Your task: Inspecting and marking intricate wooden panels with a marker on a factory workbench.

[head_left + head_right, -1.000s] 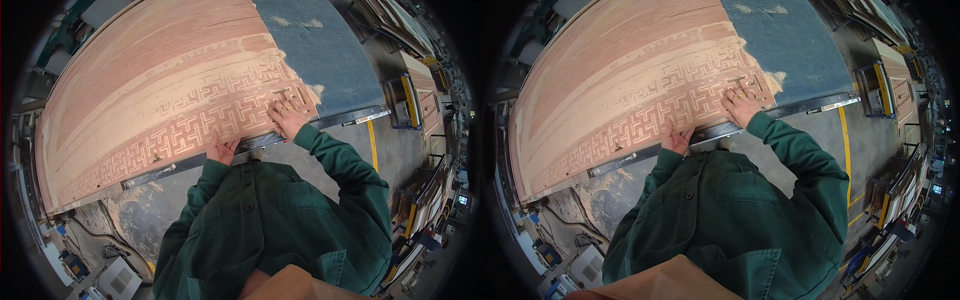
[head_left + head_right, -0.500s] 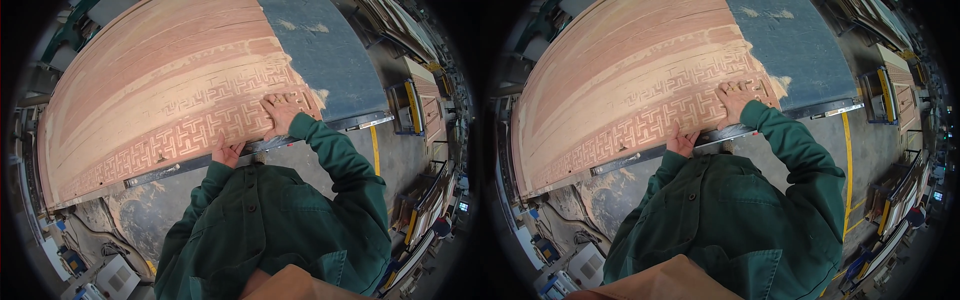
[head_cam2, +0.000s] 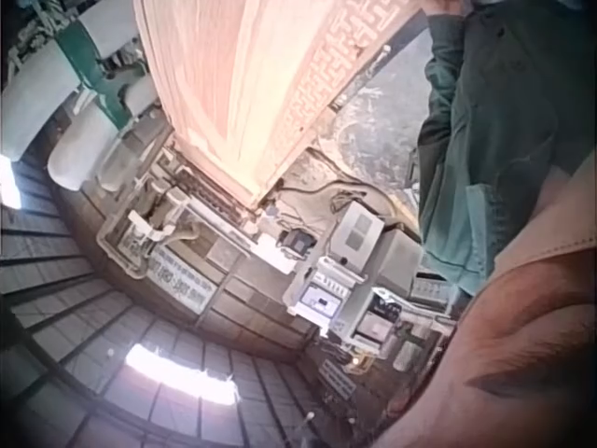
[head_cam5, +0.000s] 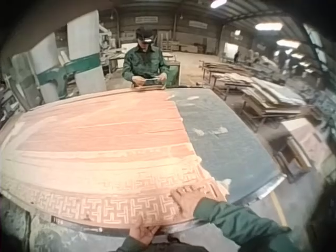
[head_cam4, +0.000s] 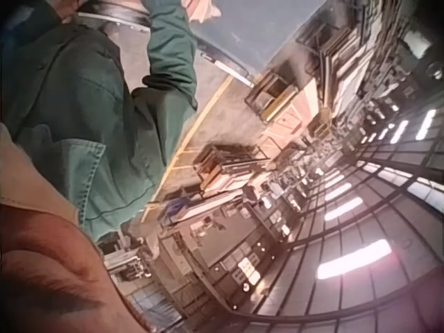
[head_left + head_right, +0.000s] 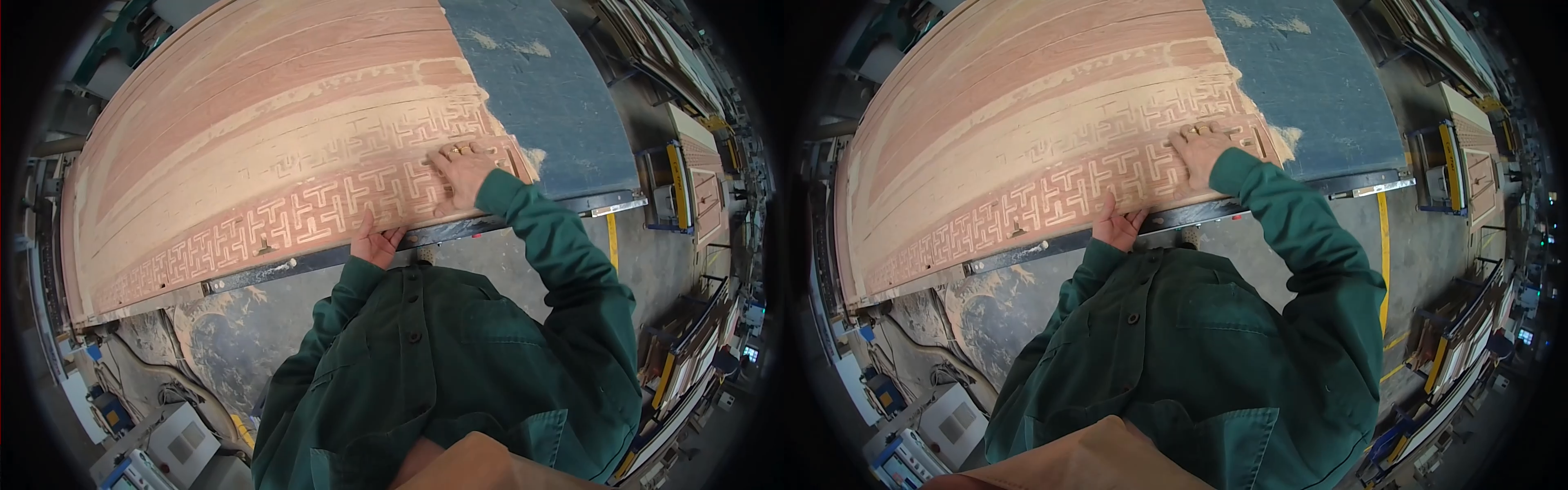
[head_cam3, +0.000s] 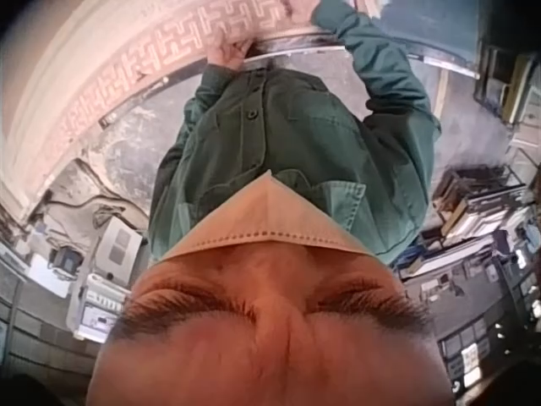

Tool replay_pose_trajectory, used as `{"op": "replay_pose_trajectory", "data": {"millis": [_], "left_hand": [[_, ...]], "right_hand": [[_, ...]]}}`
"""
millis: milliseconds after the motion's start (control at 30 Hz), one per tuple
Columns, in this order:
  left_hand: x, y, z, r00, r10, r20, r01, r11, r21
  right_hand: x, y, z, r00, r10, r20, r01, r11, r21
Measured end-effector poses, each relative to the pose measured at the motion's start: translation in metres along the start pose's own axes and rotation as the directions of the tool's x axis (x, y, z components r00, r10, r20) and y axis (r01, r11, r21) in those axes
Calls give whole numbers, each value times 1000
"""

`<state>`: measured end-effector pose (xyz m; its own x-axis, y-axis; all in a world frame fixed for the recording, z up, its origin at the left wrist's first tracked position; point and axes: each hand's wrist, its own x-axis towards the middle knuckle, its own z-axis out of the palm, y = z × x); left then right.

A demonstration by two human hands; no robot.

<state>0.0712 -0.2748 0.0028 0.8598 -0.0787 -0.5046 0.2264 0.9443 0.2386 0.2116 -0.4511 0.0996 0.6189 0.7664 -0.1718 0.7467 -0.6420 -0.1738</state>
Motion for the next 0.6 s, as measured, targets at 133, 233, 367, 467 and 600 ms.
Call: {"op": "replay_pose_trajectory", "data": {"millis": [133, 233, 367, 467, 600], "left_hand": [[1, -2, -1, 1000, -11, -19, 12, 1000, 22], [1, -3, -2, 1000, -20, -6, 21, 1000, 13], [1, -3, -4, 1000, -3, -31, 4, 1000, 27], [2, -3, -4, 1000, -2, -1, 2, 1000, 4], [5, 0, -4, 1000, -25, -5, 25, 1000, -10]], "right_hand": [[1, -20, 2, 980, -136, -147, 142, 989, 35], [4, -24, 17, 980, -197, -14, 198, 980, 30], [2, -25, 26, 971, -194, -140, 197, 980, 4], [5, -30, 29, 978, -154, -138, 155, 988, -7], [2, -31, 30, 975, -141, -169, 142, 990, -6]]}}
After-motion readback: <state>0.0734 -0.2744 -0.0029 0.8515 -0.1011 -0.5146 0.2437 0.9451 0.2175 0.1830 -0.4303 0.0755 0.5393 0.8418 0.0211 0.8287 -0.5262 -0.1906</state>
